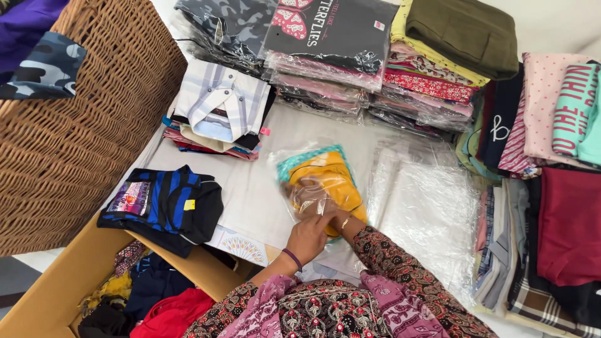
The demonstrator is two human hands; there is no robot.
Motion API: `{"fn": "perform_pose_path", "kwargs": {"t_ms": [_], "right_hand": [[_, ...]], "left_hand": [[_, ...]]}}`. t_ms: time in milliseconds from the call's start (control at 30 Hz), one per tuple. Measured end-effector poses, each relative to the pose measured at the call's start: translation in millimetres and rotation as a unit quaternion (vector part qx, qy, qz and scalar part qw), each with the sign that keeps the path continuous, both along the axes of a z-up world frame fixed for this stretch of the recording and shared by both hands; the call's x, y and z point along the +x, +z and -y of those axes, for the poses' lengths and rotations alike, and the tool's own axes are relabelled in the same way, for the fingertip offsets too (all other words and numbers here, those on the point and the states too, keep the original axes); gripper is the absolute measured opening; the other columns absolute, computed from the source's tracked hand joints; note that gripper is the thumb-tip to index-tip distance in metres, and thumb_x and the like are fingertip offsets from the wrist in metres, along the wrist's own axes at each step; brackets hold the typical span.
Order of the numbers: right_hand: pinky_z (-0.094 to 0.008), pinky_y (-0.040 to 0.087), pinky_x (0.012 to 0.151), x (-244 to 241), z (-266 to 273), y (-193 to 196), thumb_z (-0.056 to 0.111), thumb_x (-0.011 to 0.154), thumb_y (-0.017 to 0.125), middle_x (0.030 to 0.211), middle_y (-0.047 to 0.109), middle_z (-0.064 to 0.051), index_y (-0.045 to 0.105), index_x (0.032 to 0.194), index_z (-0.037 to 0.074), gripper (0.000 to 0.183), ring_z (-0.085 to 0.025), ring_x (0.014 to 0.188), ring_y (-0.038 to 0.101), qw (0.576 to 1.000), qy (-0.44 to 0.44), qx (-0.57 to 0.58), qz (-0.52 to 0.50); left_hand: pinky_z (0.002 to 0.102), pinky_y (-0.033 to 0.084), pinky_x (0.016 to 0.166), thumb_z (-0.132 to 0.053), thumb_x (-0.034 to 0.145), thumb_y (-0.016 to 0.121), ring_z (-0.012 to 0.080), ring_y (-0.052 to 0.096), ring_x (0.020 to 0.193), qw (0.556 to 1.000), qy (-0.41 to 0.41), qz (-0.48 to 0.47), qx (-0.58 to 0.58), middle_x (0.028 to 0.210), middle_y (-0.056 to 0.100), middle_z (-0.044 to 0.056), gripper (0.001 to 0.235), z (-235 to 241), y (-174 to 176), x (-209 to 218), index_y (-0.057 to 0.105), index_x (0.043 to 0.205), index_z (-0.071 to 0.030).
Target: The person folds various clothing items, including shirts and shorts, and places them into clear plastic bags. They then stack the packaged items neatly on a pile on the floor.
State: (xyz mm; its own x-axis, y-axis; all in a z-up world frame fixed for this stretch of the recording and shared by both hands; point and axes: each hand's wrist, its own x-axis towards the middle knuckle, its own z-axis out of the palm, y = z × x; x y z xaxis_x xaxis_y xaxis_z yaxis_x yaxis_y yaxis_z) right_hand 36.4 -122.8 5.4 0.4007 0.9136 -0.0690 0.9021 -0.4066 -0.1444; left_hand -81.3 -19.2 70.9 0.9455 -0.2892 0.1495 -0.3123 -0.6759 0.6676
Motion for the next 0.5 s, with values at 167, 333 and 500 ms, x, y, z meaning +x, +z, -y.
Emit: {"fn": "perform_pose_path", "kwargs": {"t_ms": [167,333,500], "right_hand": [[-0.057,0.028,0.113,8,1,-6,0.041,0.094,0.052,0.164,0.037,-0.001,0.042,0.153,0.024,0.062,-0.029,0.144,0.037,0.999,0.041,0.028,-0.009],[-0.057,0.021,0.126,-9,15,-21,0.049,0.108,0.045,0.164,0.029,-0.001,0.035,0.162,0.031,0.058,-0.027,0.151,0.032,0.996,-0.055,0.064,-0.016],[-0.063,0.007,0.116,-24,53,-4,0.043,0.100,0.047,0.168,0.006,-0.002,0.024,0.161,0.025,0.068,-0.028,0.153,0.008,0.980,-0.193,-0.053,0.008]], "left_hand": [[0.046,0.055,0.070,-0.003,0.082,0.063,0.0343,0.067,0.086,0.999,-0.022,0.026,-0.007,0.096,0.065,0.013,0.057,10,-7,-1,0.055,0.137,-0.012],[0.047,0.055,0.070,-0.004,0.082,0.064,0.0340,0.067,0.088,0.999,-0.026,0.029,-0.015,0.097,0.065,0.012,0.056,11,-2,-3,0.055,0.137,-0.011],[0.047,0.055,0.069,-0.009,0.081,0.066,0.0345,0.067,0.086,1.000,-0.023,0.005,0.003,0.099,0.066,0.016,0.060,11,9,-3,0.053,0.140,-0.008]]}}
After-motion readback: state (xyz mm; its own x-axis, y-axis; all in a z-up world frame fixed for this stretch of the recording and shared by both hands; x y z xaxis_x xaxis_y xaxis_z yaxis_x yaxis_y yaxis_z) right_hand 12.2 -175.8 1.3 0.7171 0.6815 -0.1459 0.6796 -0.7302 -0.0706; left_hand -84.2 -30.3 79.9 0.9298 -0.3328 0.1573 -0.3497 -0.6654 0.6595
